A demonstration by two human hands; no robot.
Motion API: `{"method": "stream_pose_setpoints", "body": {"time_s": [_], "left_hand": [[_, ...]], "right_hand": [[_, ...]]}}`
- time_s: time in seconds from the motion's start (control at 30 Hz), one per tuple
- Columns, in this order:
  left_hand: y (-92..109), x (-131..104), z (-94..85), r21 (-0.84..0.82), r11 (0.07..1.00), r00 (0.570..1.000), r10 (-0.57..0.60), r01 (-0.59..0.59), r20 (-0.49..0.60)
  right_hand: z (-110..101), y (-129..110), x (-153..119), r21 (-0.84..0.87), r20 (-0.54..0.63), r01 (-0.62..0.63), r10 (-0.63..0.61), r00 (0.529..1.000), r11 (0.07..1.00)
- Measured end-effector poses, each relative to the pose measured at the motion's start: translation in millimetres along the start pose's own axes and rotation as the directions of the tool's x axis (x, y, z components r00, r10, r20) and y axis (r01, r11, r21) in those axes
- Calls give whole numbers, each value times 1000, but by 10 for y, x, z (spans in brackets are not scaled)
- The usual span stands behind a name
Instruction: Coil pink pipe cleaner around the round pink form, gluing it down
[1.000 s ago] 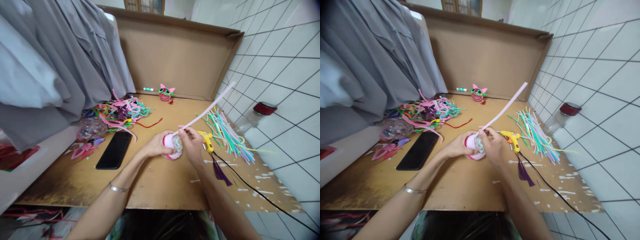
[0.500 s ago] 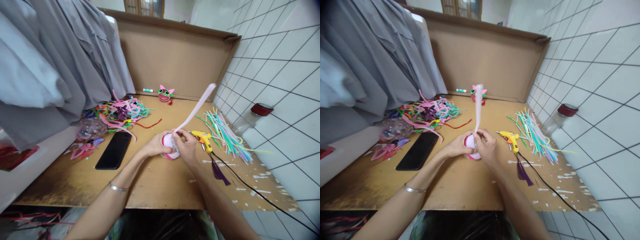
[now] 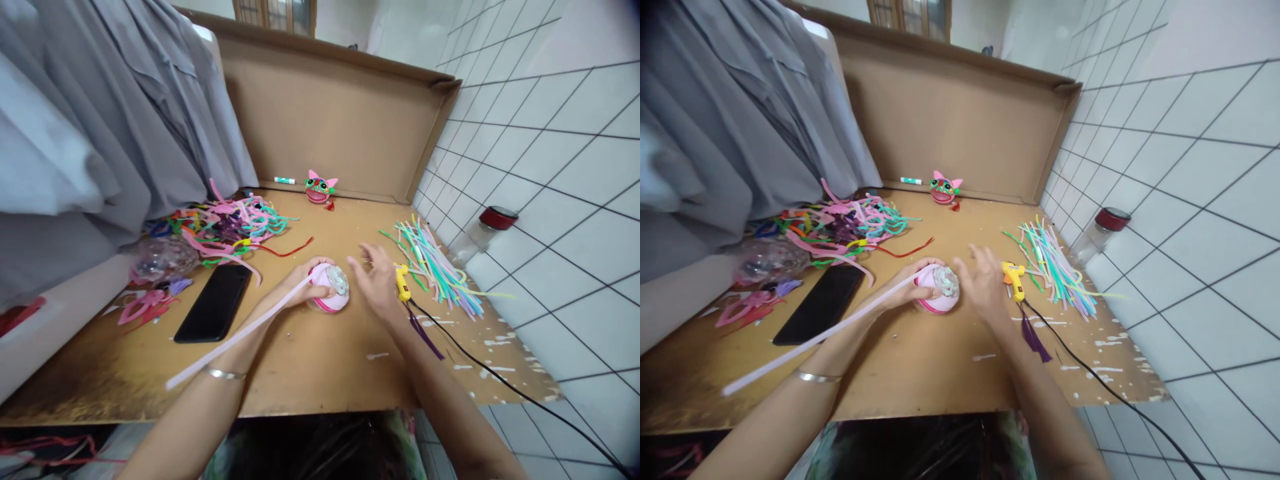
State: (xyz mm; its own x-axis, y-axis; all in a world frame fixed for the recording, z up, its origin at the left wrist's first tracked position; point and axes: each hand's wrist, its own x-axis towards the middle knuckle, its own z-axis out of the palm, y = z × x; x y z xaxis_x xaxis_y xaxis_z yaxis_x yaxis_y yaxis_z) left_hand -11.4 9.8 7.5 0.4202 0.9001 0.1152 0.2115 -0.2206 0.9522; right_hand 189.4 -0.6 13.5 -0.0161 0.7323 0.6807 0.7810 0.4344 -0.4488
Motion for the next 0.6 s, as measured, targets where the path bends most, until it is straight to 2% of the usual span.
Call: {"method": "stream_pose_setpoints", "body": {"time_s": [0.07,0.13,0.23,0.3,0.43,0.6], "left_hand": [[7,-8,3,-70,997,1000,-15,16,13],[10,-11,8,-148,989,999,-23,28,30],[6,-12,3,-190,981,999,-24,33,47],[2,-14,-10,-152,988,999,-23,27,26],[3,-18,-33,-59,998,1000,-8,8,-1],[24,-17,-13,-104,994,999,-31,33,24]], "right_hand": [[-77,237,-1,-263,-89,-205,188,978,943],[-152,421,-20,-493,-66,-354,372,926,794],[-229,534,-51,-671,-3,-426,572,820,607],[-242,525,-61,-715,11,-423,614,789,557],[-206,497,-65,-727,41,-424,650,759,540],[-173,581,-85,-692,40,-475,686,727,543]]}}
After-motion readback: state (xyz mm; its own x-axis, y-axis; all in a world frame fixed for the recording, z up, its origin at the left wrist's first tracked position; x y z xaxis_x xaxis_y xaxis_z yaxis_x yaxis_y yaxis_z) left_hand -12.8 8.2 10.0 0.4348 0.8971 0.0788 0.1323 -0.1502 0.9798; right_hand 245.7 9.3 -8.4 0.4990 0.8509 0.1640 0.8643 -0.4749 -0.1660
